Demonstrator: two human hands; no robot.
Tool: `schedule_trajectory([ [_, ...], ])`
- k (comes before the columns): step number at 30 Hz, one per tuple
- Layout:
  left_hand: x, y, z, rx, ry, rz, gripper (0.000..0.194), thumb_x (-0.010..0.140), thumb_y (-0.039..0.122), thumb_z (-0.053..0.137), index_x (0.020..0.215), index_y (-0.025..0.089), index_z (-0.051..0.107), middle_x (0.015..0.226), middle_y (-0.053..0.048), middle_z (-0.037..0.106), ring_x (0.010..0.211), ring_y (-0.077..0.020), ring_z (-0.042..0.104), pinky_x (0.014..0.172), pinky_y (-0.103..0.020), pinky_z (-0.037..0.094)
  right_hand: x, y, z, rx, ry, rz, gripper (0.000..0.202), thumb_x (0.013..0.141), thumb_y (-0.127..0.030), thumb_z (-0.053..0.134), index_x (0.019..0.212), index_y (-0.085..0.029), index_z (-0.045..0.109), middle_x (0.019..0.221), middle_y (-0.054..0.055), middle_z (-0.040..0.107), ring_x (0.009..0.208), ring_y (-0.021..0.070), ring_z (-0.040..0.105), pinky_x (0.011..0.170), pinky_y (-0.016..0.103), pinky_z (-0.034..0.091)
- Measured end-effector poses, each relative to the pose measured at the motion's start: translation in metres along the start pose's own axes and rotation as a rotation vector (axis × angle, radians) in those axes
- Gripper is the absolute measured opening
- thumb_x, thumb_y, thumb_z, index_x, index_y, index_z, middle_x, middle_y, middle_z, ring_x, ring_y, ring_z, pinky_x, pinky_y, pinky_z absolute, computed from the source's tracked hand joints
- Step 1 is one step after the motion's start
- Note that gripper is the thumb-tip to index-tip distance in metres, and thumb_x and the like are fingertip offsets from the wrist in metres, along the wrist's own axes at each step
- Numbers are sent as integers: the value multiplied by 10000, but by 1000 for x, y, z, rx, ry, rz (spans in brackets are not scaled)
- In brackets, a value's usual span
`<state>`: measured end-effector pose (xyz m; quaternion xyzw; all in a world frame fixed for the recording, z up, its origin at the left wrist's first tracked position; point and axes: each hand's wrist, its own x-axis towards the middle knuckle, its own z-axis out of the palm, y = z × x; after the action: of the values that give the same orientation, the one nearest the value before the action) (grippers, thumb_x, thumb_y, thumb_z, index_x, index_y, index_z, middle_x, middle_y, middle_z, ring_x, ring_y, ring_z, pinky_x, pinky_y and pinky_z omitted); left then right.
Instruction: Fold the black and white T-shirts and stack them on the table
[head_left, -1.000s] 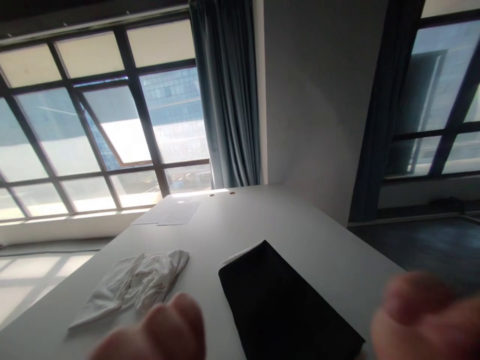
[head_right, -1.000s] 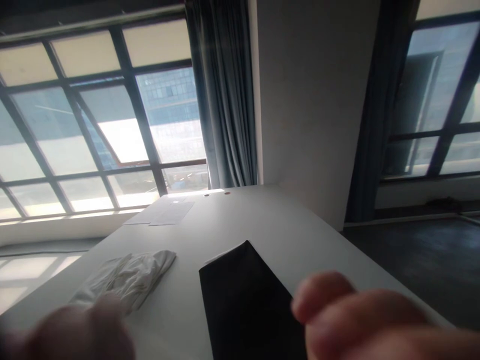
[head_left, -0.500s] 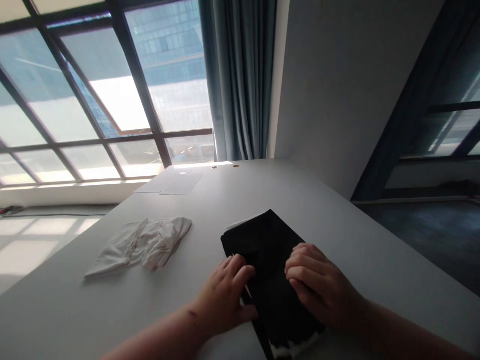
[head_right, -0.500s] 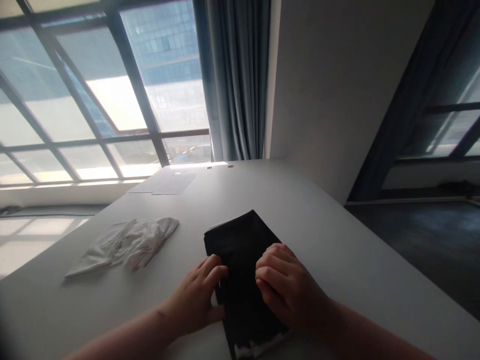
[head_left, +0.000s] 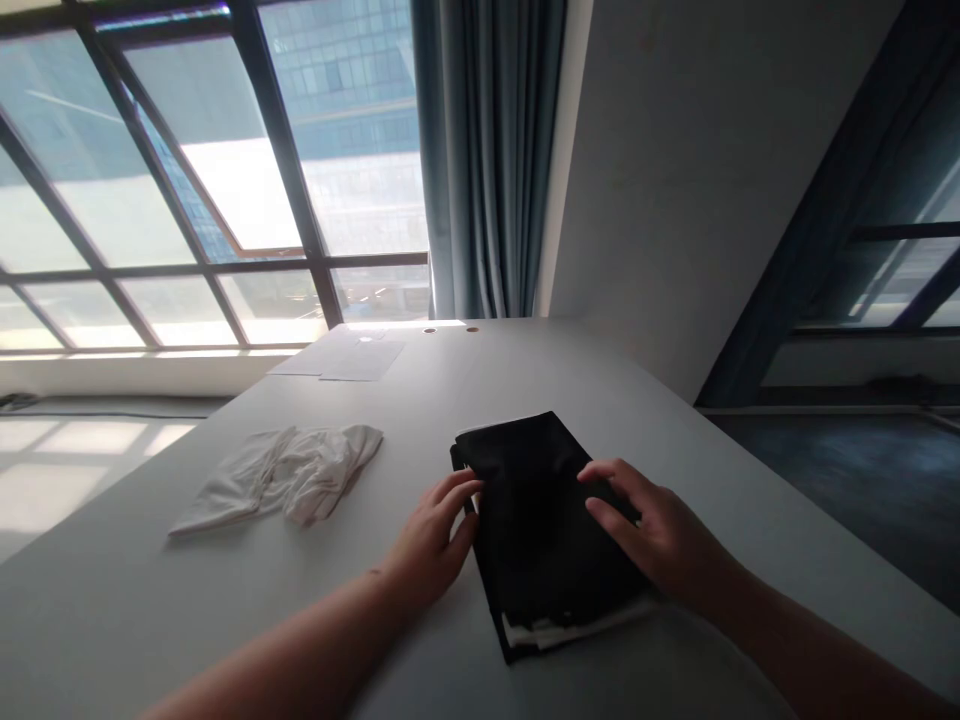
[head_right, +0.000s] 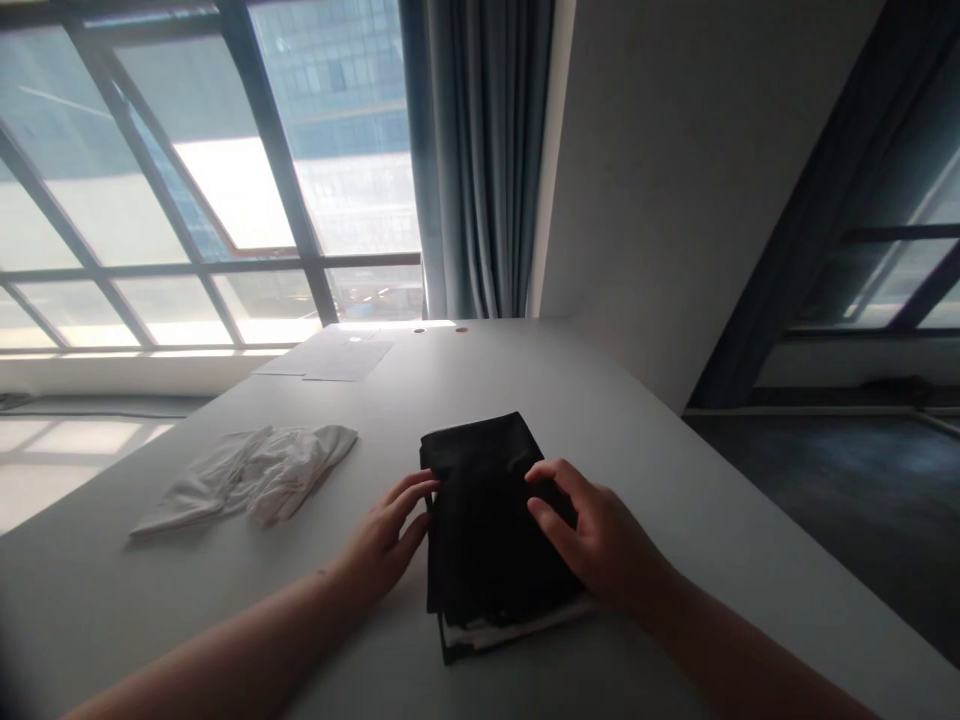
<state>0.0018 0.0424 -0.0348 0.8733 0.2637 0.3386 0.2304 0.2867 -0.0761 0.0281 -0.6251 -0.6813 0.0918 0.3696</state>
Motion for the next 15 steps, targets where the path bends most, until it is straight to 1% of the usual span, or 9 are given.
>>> schedule_trajectory([
  [2,-1,4,-5,-53,10,70,440,1043,275,463,1481,289,500,1540,-132,519,1427,-294,516,1165,-484,466,-13,-9,5,128,-25,-155,429,1049,-520,488,1374,-254,573,1266,106,701,1044,261,724,822,336,605],
  [5,-5,15,-11,-64,104,181,551,1060,378,455,1591,274,351,1612,-173,401,1502,-325,412,1181,-517,433,-31,-14,18,208,-159,-377,672,1057,-514,514,1645,-265,305,1513,152,558,1271,289,651,977,360,590],
  [7,-6,24,-16,-16,182,292,633,1051,471,473,1617,254,290,1610,-209,374,1503,-354,389,1163,-546,426,-38,-13,28,128,-238,-479,813,1038,-477,572,1704,-260,159,1559,166,514,1357,305,593,1069,387,550],
  [8,-6,28,-18,18,191,374,668,1039,529,484,1615,252,288,1598,-220,385,1488,-367,403,1150,-560,424,-40,-12,33,70,-248,-509,859,1027,-442,596,1714,-254,115,1556,168,518,1378,309,575,1101,401,531],
  [11,-4,37,-23,127,97,591,717,971,689,526,1539,269,406,1493,-215,515,1356,-380,536,1102,-575,429,-44,-9,47,-65,-142,-511,909,1006,-299,590,1721,-234,33,1534,173,541,1383,300,573,1117,412,526],
  [12,-2,39,-23,154,68,593,672,961,676,553,1481,261,462,1392,-198,598,1253,-357,608,1067,-552,449,-45,-9,50,-94,-78,-499,905,1000,-262,572,1721,-229,26,1534,174,540,1382,296,575,1106,410,537],
  [13,-1,41,-22,175,51,550,558,971,611,571,1393,249,523,1244,-161,676,1115,-315,666,1014,-510,474,-46,-9,52,-117,-18,-493,896,995,-237,557,1720,-223,30,1538,177,535,1382,293,575,1093,406,548],
  [14,0,41,-20,188,41,470,399,989,503,569,1286,236,571,1067,-110,716,955,-261,689,943,-454,493,-46,-10,54,-133,27,-497,886,991,-220,546,1720,-218,42,1546,179,525,1391,291,568,1084,403,556],
  [15,0,40,-18,191,38,365,244,992,388,547,1168,226,595,898,-56,705,805,-211,669,861,-395,496,-47,-11,54,-144,59,-511,874,989,-207,538,1719,-218,58,1559,178,509,1407,289,552,1082,402,558],
])
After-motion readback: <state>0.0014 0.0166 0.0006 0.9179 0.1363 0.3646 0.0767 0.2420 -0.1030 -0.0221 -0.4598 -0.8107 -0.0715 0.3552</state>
